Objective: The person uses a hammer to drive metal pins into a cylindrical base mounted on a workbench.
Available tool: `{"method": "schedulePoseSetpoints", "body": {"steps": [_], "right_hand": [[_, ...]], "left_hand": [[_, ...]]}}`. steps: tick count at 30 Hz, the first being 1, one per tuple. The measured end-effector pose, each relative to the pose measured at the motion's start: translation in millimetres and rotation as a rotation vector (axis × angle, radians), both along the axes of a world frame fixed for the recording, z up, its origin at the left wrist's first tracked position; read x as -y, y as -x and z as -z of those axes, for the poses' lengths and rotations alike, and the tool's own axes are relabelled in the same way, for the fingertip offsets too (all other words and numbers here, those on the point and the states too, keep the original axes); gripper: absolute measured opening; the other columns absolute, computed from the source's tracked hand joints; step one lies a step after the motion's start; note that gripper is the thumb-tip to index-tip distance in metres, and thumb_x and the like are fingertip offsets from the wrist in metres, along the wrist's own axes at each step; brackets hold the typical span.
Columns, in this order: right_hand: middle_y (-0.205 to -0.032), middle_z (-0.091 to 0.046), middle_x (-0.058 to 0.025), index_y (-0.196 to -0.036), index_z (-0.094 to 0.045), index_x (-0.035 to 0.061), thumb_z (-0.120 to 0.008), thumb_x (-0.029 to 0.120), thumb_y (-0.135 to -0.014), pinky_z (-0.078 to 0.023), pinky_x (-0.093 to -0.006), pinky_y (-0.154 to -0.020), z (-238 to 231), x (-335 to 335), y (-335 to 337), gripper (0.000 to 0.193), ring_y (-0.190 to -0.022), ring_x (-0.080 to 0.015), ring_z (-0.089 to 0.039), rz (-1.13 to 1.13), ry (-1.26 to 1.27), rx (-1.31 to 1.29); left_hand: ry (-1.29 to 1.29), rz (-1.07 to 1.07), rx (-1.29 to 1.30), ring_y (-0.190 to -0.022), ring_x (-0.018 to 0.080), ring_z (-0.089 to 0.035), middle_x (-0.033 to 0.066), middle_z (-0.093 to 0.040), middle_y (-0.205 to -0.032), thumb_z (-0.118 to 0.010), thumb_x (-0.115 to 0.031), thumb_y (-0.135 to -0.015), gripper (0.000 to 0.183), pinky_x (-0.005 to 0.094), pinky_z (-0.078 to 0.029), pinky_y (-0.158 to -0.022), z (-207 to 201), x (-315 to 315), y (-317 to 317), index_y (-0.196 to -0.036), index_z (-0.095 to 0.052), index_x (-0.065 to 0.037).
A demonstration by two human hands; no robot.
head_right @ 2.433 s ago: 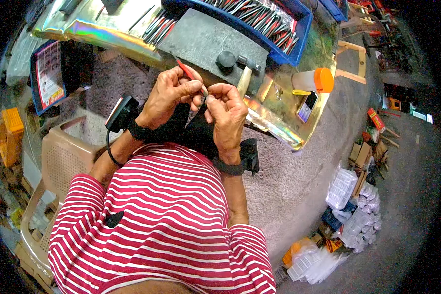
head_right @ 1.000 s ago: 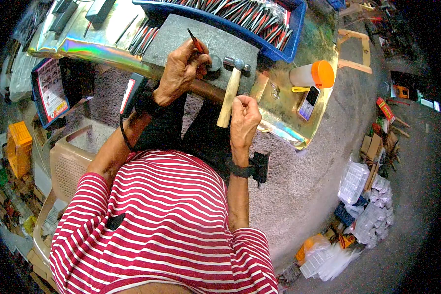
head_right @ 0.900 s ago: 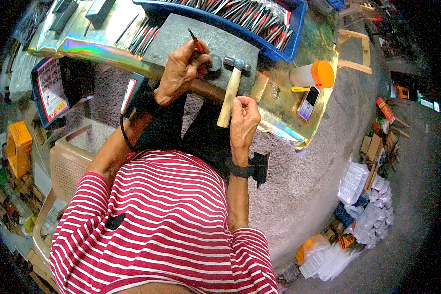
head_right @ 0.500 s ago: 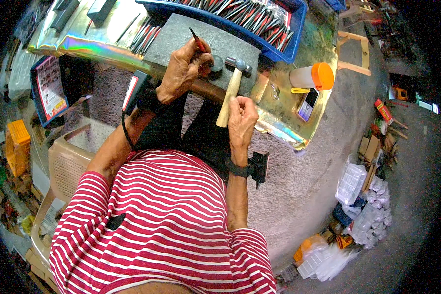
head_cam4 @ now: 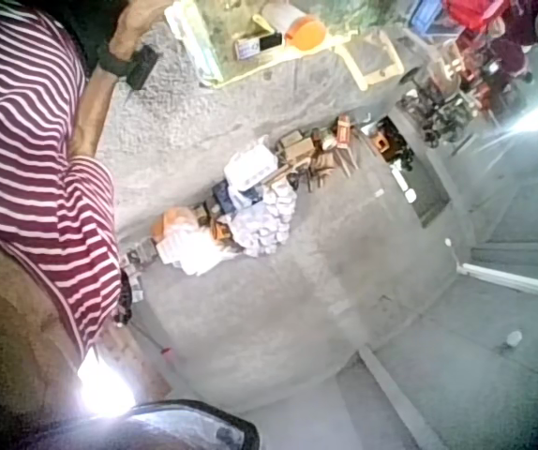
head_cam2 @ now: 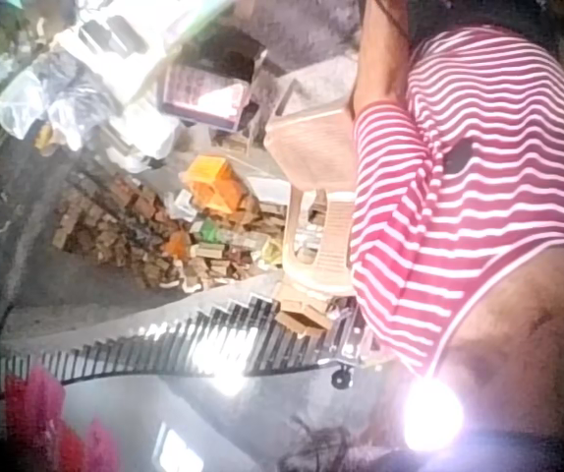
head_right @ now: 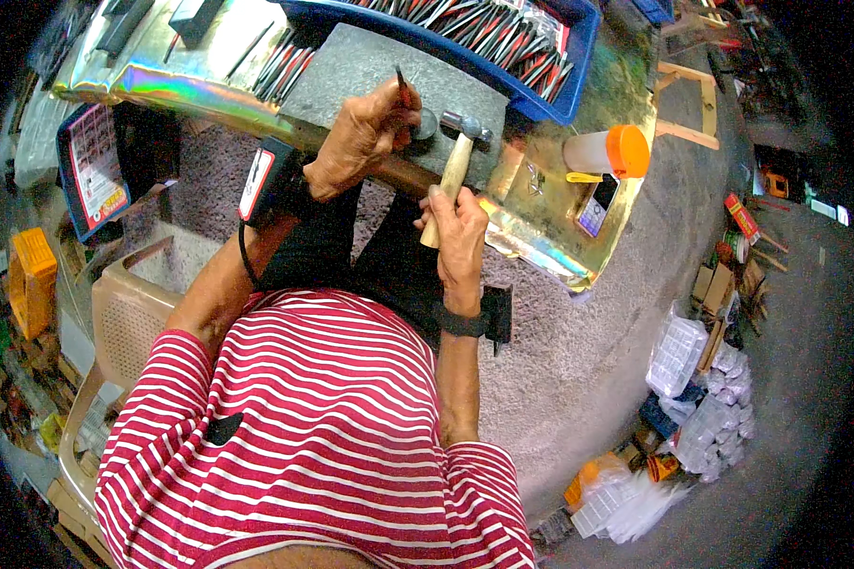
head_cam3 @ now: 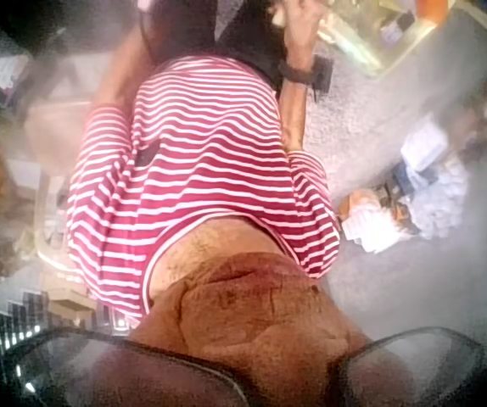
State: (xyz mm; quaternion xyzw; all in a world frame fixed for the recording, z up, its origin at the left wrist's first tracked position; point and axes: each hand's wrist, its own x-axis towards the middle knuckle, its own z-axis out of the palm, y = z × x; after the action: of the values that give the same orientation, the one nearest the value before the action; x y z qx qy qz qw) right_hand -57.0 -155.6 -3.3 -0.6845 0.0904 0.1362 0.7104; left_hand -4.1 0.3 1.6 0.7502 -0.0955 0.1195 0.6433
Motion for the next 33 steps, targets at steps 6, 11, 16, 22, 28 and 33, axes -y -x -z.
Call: {"method": "schedulePoseSetpoints", "body": {"steps": [6,11,16,22,28,33], "right_hand": [[-0.068,-0.053,-0.0085,-0.085,-0.050,-0.0007,-0.052,0.015,-0.082,-0.042,-0.0217,-0.043,-2.8,2.7,-3.8,0.016,-0.051,-0.0090,-0.047,-0.013,-0.311,-0.176],[-0.065,-0.051,-0.0065,-0.084,-0.049,0.0002,-0.051,0.014,-0.082,-0.037,-0.0188,-0.039,-4.7,2.7,-3.9,0.015,-0.047,-0.0068,-0.043,0.016,-0.302,-0.196],[-0.060,-0.047,-0.0036,-0.077,-0.048,0.0017,-0.050,0.015,-0.083,-0.030,-0.0170,-0.033,-19.5,4.3,-3.5,0.015,-0.042,-0.0040,-0.037,0.032,-0.153,-0.174],[-0.055,-0.043,0.0008,-0.074,-0.046,0.0025,-0.048,0.020,-0.086,-0.027,-0.0180,-0.036,-72.9,13.9,1.6,0.022,-0.043,-0.0034,-0.036,-0.070,0.330,0.184],[-0.059,-0.044,0.0010,-0.085,-0.051,0.0011,-0.050,0.017,-0.085,-0.031,-0.0190,-0.044,-116.2,15.9,7.4,0.016,-0.049,-0.0057,-0.040,-0.146,0.741,0.625],[-0.061,-0.045,-0.0054,-0.088,-0.051,0.0003,-0.050,0.015,-0.084,-0.038,-0.0264,-0.051,-122.9,16.1,4.1,0.015,-0.055,-0.0124,-0.044,-0.289,1.018,0.767]], "left_hand": [[-0.303,-0.002,0.209,-0.066,0.0327,-0.055,0.0130,-0.053,-0.069,-0.052,0.006,-0.068,0.024,0.0348,-0.044,-0.052,2.7,0.7,-0.3,-0.086,-0.040,-0.004],[-0.287,0.039,0.310,-0.058,0.0300,-0.051,0.0105,-0.047,-0.067,-0.059,0.001,-0.066,0.027,0.0316,-0.042,-0.050,5.3,0.6,-1.5,-0.083,-0.039,-0.005],[-0.307,0.017,0.343,-0.062,0.0306,-0.053,0.0122,-0.048,-0.069,-0.056,0.001,-0.069,0.022,0.0336,-0.042,-0.050,6.5,1.2,-4.4,-0.083,-0.039,-0.005],[-0.362,0.053,0.399,-0.064,0.0312,-0.053,0.0133,-0.047,-0.069,-0.051,0.001,-0.071,0.017,0.0342,-0.042,-0.051,7.1,-0.7,-4.8,-0.082,-0.039,-0.004],[-0.341,0.077,0.368,-0.066,0.0318,-0.053,0.0135,-0.048,-0.070,-0.050,-0.001,-0.072,0.013,0.0352,-0.043,-0.055,5.3,0.0,-5.2,-0.081,-0.041,-0.004],[-0.331,0.114,0.342,-0.070,0.0324,-0.054,0.0120,-0.050,-0.075,-0.049,0.002,-0.069,0.019,0.0383,-0.044,-0.056,6.3,-0.6,-7.0,-0.085,-0.040,-0.005]]}}
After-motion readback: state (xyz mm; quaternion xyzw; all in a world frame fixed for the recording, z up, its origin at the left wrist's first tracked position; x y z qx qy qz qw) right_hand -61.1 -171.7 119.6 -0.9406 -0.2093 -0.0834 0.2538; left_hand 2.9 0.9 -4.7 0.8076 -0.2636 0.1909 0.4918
